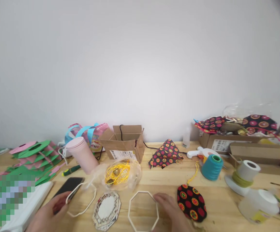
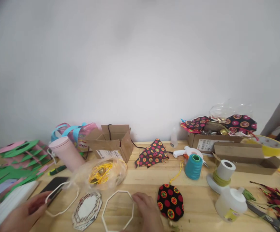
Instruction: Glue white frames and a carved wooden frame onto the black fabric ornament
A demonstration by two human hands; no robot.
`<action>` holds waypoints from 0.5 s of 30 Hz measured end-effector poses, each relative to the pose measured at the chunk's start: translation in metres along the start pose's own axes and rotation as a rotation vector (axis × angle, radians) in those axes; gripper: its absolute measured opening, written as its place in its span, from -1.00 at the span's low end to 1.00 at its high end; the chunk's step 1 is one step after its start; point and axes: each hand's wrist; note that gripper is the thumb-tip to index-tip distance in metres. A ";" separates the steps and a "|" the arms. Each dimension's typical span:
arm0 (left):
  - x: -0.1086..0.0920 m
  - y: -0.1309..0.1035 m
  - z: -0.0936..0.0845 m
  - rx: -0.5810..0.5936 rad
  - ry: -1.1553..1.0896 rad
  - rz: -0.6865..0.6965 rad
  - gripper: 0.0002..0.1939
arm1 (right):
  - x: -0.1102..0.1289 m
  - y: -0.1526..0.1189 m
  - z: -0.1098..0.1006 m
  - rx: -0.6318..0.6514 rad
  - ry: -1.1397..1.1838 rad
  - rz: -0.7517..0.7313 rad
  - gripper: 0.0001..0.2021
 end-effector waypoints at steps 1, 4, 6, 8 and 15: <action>-0.004 -0.003 -0.001 -0.001 -0.024 -0.027 -0.57 | 0.004 0.005 0.010 0.060 -0.072 -0.022 -0.29; -0.011 -0.009 -0.001 -0.073 -0.148 -0.123 -0.52 | 0.021 0.020 0.044 0.129 -0.197 -0.019 -0.30; -0.013 -0.013 0.001 -0.095 -0.232 -0.200 -0.49 | 0.034 0.027 0.066 0.117 -0.237 -0.005 -0.33; -0.016 -0.019 0.004 -0.102 -0.317 -0.263 -0.52 | 0.043 0.031 0.082 0.120 -0.296 -0.006 -0.33; -0.014 -0.039 0.006 -0.161 -0.654 -0.464 -0.62 | 0.045 0.029 0.081 0.157 -0.303 -0.018 -0.21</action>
Point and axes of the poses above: each hand's wrist, its own y-axis towards the middle knuckle, its own z-axis out of the palm, x = y × z, and after that the axes turned 10 degrees about -x, right-handed
